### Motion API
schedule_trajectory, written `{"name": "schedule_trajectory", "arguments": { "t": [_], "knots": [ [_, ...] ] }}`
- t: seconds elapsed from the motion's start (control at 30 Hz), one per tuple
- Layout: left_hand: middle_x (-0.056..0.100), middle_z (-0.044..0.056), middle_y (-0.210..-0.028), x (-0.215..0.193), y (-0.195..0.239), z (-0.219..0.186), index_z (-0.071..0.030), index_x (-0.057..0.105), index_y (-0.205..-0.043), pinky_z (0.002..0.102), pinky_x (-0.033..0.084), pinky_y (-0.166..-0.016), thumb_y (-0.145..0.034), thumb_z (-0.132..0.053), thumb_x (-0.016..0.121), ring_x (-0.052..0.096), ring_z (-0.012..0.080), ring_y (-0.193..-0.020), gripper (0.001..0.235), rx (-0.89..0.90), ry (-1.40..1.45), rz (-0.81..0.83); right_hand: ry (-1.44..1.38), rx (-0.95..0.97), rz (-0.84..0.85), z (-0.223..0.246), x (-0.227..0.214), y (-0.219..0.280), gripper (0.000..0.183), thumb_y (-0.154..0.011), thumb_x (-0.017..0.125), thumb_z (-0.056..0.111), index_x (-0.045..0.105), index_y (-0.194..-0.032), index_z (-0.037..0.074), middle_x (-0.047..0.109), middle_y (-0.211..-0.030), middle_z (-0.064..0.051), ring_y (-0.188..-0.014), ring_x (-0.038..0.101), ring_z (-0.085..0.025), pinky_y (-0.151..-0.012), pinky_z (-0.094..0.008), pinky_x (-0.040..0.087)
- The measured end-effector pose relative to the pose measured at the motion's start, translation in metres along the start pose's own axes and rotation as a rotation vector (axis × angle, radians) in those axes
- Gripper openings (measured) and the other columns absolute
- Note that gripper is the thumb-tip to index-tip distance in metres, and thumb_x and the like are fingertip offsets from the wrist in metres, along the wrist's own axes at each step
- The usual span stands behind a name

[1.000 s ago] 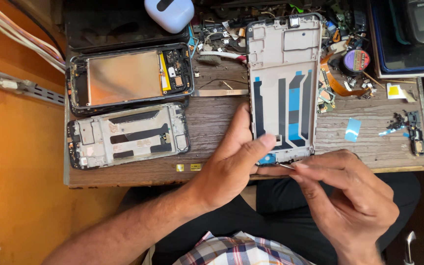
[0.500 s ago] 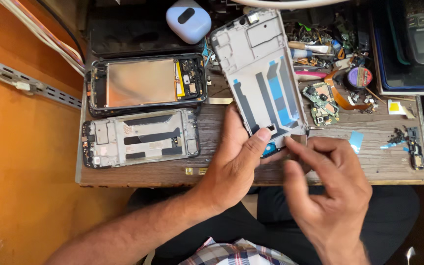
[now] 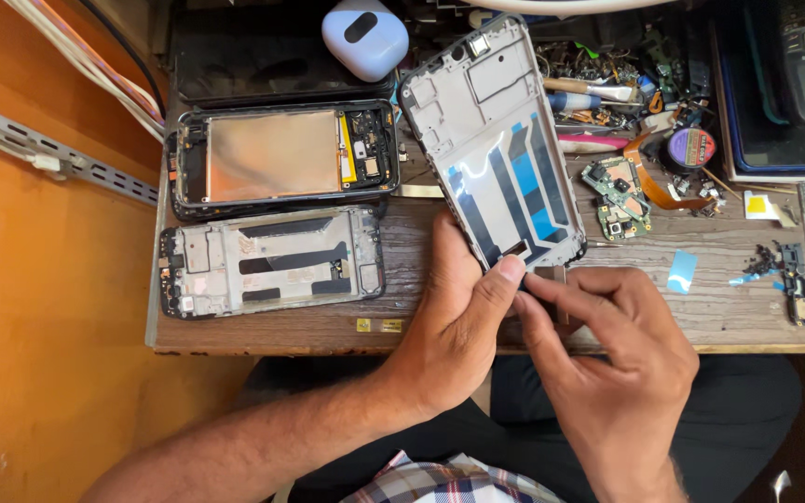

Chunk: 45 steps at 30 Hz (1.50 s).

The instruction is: The person removes blue adhesive strips from the interior frame of a disassembled smartphone, then places a small circuit board into the frame and secures it with a metal bracket. The work is performed on a cluttered workbench with tools and other phone parts visible.

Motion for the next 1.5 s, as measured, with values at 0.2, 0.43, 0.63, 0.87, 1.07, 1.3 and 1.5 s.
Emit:
{"name": "schedule_trajectory", "arguments": {
  "t": [0.2,0.43,0.63,0.87,1.07,1.3,1.5],
  "knots": [
    [0.047,0.015,-0.143,0.002,0.0,-0.003,0.001,0.026,-0.15,0.033,0.04,-0.121,-0.118,-0.015,0.042,0.046,0.016,-0.132,0.039,0.062,-0.06,0.021,-0.174,0.232,0.02,-0.011,0.002,-0.001,0.025,-0.082,0.085,0.0,0.077,-0.105,0.003,0.066,-0.099,-0.004,-0.078,0.06,-0.006,-0.062,-0.018,0.048],
    [0.046,0.014,-0.139,0.003,0.001,0.0,0.001,0.024,-0.152,0.033,0.05,-0.103,-0.113,-0.013,0.042,0.049,0.016,-0.123,0.045,-0.049,0.007,0.034,-0.316,0.303,0.083,-0.023,0.001,-0.002,0.018,-0.084,0.082,-0.002,0.075,-0.1,0.0,0.067,-0.098,-0.003,-0.08,0.06,-0.005,-0.063,-0.017,0.047],
    [0.044,0.015,-0.146,0.003,0.002,0.0,0.001,0.022,-0.154,0.034,0.04,-0.118,-0.114,-0.011,0.041,0.045,0.0173,-0.135,0.045,0.007,-0.038,0.054,-0.132,0.136,0.075,-0.018,-0.001,-0.004,0.018,-0.081,0.084,0.0,0.072,-0.096,0.002,0.066,-0.096,-0.005,-0.083,0.064,-0.012,-0.068,-0.024,0.05],
    [0.046,0.016,-0.145,0.004,0.004,-0.001,0.0,0.024,-0.15,0.035,0.038,-0.119,-0.115,-0.01,0.042,0.045,0.0181,-0.135,0.041,0.009,-0.105,0.064,0.021,-0.001,0.059,-0.015,0.002,-0.001,0.02,-0.084,0.081,0.002,0.065,-0.096,0.003,0.063,-0.102,-0.009,-0.088,0.067,-0.021,-0.075,-0.032,0.054],
    [0.049,0.017,-0.143,0.001,0.002,0.002,0.0,0.027,-0.147,0.036,0.037,-0.119,-0.115,-0.01,0.042,0.047,0.0198,-0.133,0.037,0.017,-0.11,-0.017,0.032,-0.033,0.052,-0.013,0.004,0.008,0.023,-0.084,0.081,0.007,0.063,-0.097,0.003,0.063,-0.103,-0.011,-0.09,0.067,-0.025,-0.076,-0.033,0.054],
    [0.05,0.02,-0.152,-0.002,-0.007,-0.004,-0.002,0.021,-0.157,0.04,0.043,-0.123,-0.116,-0.009,0.039,0.052,0.0251,-0.141,0.046,0.028,0.035,-0.043,0.012,-0.037,-0.044,-0.023,-0.009,0.02,0.024,-0.081,0.083,0.008,0.063,-0.092,0.001,0.064,-0.098,-0.011,-0.089,0.065,-0.017,-0.078,-0.028,0.052],
    [0.045,0.019,-0.152,-0.005,-0.012,-0.015,-0.013,0.009,-0.159,0.05,0.06,-0.109,-0.108,-0.007,0.039,0.056,0.0303,-0.136,0.059,-0.056,0.265,-0.038,-0.03,0.27,0.135,-0.084,-0.052,0.002,0.01,-0.094,0.074,0.004,0.065,-0.098,0.0,0.066,-0.094,-0.003,-0.092,0.061,-0.008,-0.081,-0.021,0.049]
  ]
}}
Point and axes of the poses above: each hand's wrist, its own y-axis away from the middle knuckle, its own x-axis out of the palm, z = x × y, the point moved 3 cm from there along -y, towards the middle knuckle
